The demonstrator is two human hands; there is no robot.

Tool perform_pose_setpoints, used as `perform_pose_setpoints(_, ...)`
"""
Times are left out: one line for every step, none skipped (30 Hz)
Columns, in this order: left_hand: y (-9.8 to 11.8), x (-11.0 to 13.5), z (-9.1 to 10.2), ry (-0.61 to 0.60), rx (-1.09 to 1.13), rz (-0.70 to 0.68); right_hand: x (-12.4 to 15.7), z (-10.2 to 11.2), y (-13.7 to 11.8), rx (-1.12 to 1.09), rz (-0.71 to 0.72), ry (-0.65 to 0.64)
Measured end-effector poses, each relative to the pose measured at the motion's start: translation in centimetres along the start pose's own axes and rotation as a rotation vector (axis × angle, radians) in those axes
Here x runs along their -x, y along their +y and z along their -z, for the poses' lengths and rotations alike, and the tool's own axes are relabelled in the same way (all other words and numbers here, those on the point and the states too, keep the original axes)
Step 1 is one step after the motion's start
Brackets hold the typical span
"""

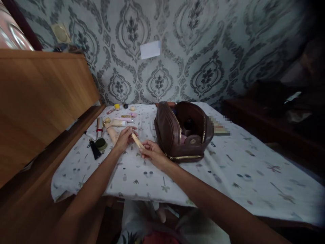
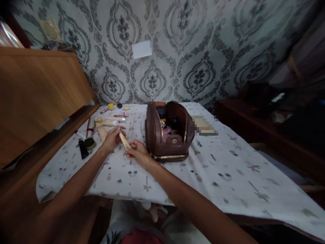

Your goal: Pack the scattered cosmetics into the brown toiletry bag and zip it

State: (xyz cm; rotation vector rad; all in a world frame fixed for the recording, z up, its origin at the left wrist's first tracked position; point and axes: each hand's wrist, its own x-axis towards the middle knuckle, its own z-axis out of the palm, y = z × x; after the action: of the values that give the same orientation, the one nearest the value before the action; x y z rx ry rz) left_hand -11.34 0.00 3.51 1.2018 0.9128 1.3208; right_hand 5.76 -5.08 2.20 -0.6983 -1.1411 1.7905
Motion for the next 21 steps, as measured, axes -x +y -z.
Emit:
perform_pose_setpoints(0.1,0.0,-0.1,0.005,0.002,0.002,0.0,0.0,0.0,-0.001,0.004,0.0)
perform_pose_setpoints(0.1,0.0,-0.2,0.009,0.006,0.005,0.0,0.0,0.0,-0.002,0.009,-0.001)
perform_pose_setpoints(0.2,0.1,-0.3,0.012,0.014,0.01,0.0,0.0,0.0,-0.003,0.013,-0.003)
perform_pose_setpoints(0.3,0.1,-0.4,0.016,0.024,0.012,0.0,0.0,-0.1,-0.005,0.013,-0.004)
perform_pose_setpoints(0.4,0.1,-0.5,0.019,0.034,0.011,0.0,-0.1,-0.1,-0.009,0.01,-0.002)
perform_pose_setpoints(0.5,0.1,-0.6,0.021,0.046,0.007,0.0,-0.1,-0.1,-0.012,0.002,0.001)
perform_pose_setpoints(0.7,0.2,-0.7,0.022,0.054,0.001,0.0,-0.1,-0.2,-0.015,-0.01,0.006)
perform_pose_setpoints(0.8,0.2,-0.7,0.024,0.06,-0.006,0.0,-0.1,-0.2,-0.017,-0.022,0.012)
perform_pose_setpoints(0.9,0.2,-0.8,0.024,0.063,-0.011,0.0,-0.1,-0.2,-0.018,-0.033,0.018)
perform_pose_setpoints(1.0,0.3,-0.8,0.023,0.063,-0.016,0.0,-0.1,-0.3,-0.018,-0.04,0.021)
perform_pose_setpoints(1.0,0.3,-0.8,0.02,0.062,-0.019,0.0,-0.1,-0.3,-0.015,-0.046,0.02)
perform_pose_setpoints(1.1,0.3,-0.8,0.017,0.062,-0.022,0.0,-0.1,-0.4,-0.011,-0.049,0.017)
perform_pose_setpoints(1.1,0.3,-0.8,0.013,0.063,-0.024,0.0,-0.2,-0.4,-0.007,-0.05,0.01)
perform_pose_setpoints(1.1,0.3,-0.8,0.009,0.064,-0.027,0.0,-0.2,-0.4,-0.002,-0.051,0.003)
perform_pose_setpoints(1.1,0.2,-0.8,0.005,0.066,-0.029,0.0,-0.2,-0.5,0.003,-0.049,-0.005)
perform_pose_setpoints(1.1,0.2,-0.8,0.003,0.068,-0.03,0.0,-0.2,-0.5,0.006,-0.047,-0.012)
perform_pose_setpoints(1.1,0.2,-0.7,0.003,0.068,-0.031,0.0,-0.2,-0.5,0.007,-0.044,-0.015)
perform_pose_setpoints(1.1,0.2,-0.7,-0.001,0.068,-0.033,0.0,-0.2,-0.5,0.01,-0.042,-0.015)
perform_pose_setpoints(1.2,0.2,-0.8,-0.006,0.069,-0.036,0.0,-0.2,-0.5,0.014,-0.041,-0.015)
perform_pose_setpoints(1.2,0.2,-0.8,-0.01,0.07,-0.039,0.0,-0.2,-0.5,0.02,-0.04,-0.014)
perform_pose_setpoints(1.2,0.3,-0.8,-0.015,0.072,-0.041,0.0,-0.2,-0.4,0.025,-0.039,-0.015)
